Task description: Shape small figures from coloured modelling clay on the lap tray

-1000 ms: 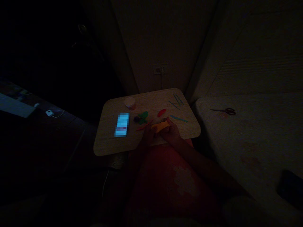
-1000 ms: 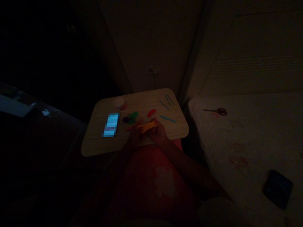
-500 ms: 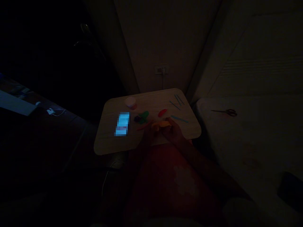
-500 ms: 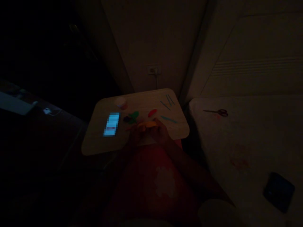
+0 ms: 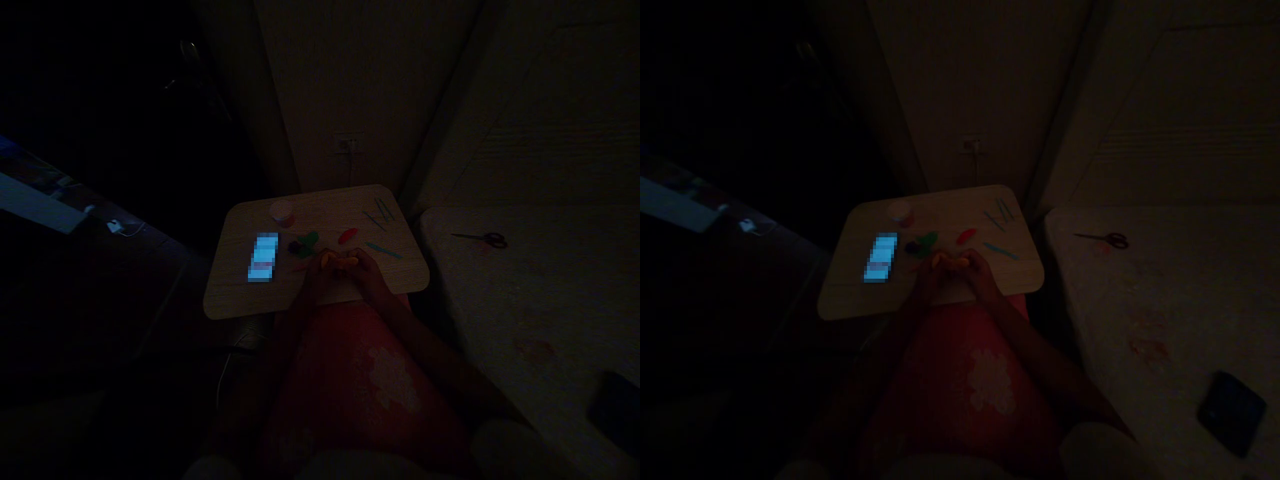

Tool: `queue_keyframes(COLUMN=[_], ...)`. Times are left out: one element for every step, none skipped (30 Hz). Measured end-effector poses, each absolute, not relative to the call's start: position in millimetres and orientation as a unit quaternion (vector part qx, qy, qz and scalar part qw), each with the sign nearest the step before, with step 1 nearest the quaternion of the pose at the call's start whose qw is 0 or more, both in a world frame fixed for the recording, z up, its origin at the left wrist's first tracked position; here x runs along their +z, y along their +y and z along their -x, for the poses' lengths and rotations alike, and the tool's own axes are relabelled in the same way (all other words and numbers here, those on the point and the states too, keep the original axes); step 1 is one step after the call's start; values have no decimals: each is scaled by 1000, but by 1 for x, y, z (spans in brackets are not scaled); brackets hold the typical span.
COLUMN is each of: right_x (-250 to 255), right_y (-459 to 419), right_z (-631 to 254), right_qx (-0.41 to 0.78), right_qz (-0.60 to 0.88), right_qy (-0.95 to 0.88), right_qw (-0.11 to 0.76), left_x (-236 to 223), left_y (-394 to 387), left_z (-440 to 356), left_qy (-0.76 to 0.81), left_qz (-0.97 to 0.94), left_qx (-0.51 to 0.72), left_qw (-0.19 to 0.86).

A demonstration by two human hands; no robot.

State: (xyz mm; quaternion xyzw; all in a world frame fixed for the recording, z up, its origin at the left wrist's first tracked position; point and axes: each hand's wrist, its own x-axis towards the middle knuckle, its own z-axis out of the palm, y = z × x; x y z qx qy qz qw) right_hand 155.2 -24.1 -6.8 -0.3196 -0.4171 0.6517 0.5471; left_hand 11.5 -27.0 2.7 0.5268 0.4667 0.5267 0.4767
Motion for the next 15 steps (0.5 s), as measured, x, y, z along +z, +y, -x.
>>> queue_keyframes(right_x=[-6, -6, -7, -7, -8, -10, -11, -11, -9, -6, 0, 8, 18, 29, 40], right_y=[-24, -23, -23, -22, -21, -20, -19, -19, -19, -20, -21, -22, -24, -25, -27], right_z=[-155, -156, -156, -156, -156, -156, -157, -157, -157, -158, -159, -161, -165, -170, -176], right_qx=[650, 643, 635, 627, 622, 617, 612, 606, 595, 584, 575, 556, 535, 520, 522], right_qz=[321, 330, 341, 350, 357, 362, 365, 369, 374, 377, 378, 378, 380, 380, 376], right_qy=[-418, -422, -429, -437, -445, -453, -459, -466, -475, -483, -492, -501, -506, -508, -505], right_qw=[548, 548, 545, 541, 536, 532, 530, 528, 530, 533, 533, 545, 560, 572, 576], left_x=[1, 0, -1, -3, -4, -6, -7, -7, -7, -7, -6, -4, -3, -1, 0], left_y=[-26, -26, -25, -25, -25, -25, -25, -25, -26, -27, -27, -28, -29, -29, -30], left_z=[-11, -10, -10, -9, -8, -8, -8, -8, -8, -8, -9, -9, -9, -10, -10], left_qy=[471, 476, 480, 484, 489, 493, 495, 497, 498, 497, 496, 497, 501, 507, 512], left_qz=[-523, -519, -515, -512, -510, -507, -507, -508, -509, -511, -511, -510, -507, -502, -501], left_qx=[530, 534, 536, 535, 534, 534, 533, 531, 528, 524, 522, 522, 523, 525, 525], left_qw=[473, 469, 467, 466, 465, 463, 462, 463, 463, 466, 469, 470, 467, 463, 460])
